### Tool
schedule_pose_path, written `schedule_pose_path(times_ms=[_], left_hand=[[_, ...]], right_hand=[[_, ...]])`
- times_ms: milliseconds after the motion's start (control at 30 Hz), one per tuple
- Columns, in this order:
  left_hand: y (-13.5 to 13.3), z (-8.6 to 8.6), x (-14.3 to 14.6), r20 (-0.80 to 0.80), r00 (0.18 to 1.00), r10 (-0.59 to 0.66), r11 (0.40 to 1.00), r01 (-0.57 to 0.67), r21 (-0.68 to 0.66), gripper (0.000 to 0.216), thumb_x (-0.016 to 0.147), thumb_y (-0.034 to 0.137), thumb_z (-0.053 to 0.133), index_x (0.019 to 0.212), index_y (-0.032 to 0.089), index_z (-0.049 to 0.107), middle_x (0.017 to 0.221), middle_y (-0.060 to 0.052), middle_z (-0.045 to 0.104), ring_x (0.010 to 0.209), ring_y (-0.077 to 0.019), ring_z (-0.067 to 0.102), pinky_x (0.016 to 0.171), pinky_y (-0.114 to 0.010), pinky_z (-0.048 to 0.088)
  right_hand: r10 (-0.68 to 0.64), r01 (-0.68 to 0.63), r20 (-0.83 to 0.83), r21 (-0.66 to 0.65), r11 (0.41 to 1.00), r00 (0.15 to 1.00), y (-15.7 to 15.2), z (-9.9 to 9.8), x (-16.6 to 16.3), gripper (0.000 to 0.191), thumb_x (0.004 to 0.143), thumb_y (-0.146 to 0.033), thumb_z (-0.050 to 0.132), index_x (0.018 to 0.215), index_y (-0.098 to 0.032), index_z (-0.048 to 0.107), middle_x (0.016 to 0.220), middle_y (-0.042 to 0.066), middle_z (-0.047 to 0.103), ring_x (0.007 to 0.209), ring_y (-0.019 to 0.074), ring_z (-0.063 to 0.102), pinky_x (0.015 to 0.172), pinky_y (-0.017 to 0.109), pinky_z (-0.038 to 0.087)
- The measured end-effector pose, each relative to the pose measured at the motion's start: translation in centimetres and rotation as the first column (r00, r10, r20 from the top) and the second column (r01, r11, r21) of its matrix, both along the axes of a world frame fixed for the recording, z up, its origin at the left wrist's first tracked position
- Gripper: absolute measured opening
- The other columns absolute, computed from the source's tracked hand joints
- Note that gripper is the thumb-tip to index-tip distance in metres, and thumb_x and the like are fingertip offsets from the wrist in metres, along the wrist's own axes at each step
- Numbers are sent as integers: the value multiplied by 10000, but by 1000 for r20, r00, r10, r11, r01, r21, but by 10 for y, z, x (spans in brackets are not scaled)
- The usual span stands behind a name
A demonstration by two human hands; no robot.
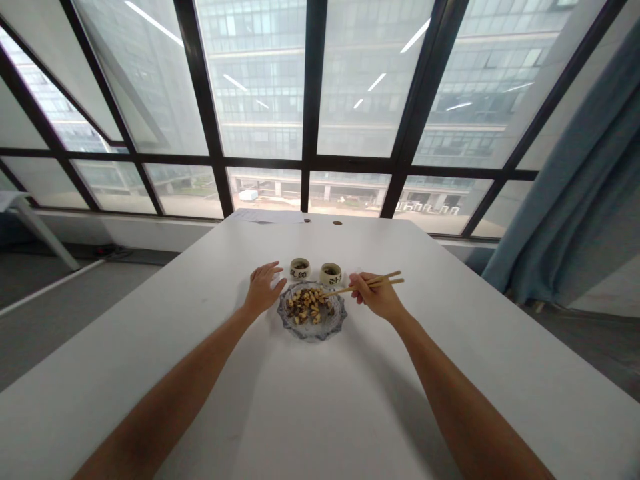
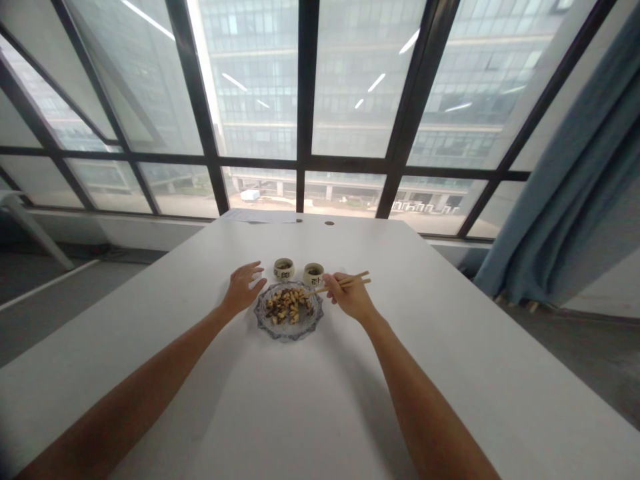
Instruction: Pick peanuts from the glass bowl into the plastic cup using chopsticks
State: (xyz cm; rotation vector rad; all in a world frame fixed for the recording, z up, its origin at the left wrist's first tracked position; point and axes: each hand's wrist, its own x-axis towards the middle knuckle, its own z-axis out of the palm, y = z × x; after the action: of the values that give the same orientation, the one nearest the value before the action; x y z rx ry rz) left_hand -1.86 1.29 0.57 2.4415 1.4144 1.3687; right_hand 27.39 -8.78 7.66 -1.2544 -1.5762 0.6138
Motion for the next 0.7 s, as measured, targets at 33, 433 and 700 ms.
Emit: schedule_pose_path(times_ms=[33, 433, 700], left_hand=[[0, -2, 0, 9, 1000, 2, 1000, -2, 4, 255, 873, 345, 580, 1097, 233, 627, 1307, -86, 619, 1228, -262, 543, 1087, -484, 363], [-6, -9, -2, 25, 999, 29, 1000, -29, 11, 282, 869, 331, 566, 1129, 231, 605, 1360, -75, 577, 1280, -256, 499, 1111, -452, 338], [-7, -10, 0, 23, 999, 47, 999, -47, 9, 277, 866, 329, 570, 1120, 226, 603, 1357, -76, 579, 1277, -253, 501, 1103, -442, 349]], right_hand=[[-25, 25, -16, 13, 1000, 1000, -1, 1, 1, 575, 812, -710, 533, 675, -164, 649, 537, 35, 636, 409, 113, 554, 370, 207, 413], [-100, 83, 335, 64, 994, 937, -29, 30, -15, 598, 887, -685, 419, 578, -203, 590, 446, 25, 558, 370, 130, 485, 387, 250, 343], [-73, 36, 525, 81, 996, 848, -31, 30, -29, 545, 944, -585, 346, 549, -231, 472, 462, 22, 554, 447, 154, 536, 437, 248, 339]])
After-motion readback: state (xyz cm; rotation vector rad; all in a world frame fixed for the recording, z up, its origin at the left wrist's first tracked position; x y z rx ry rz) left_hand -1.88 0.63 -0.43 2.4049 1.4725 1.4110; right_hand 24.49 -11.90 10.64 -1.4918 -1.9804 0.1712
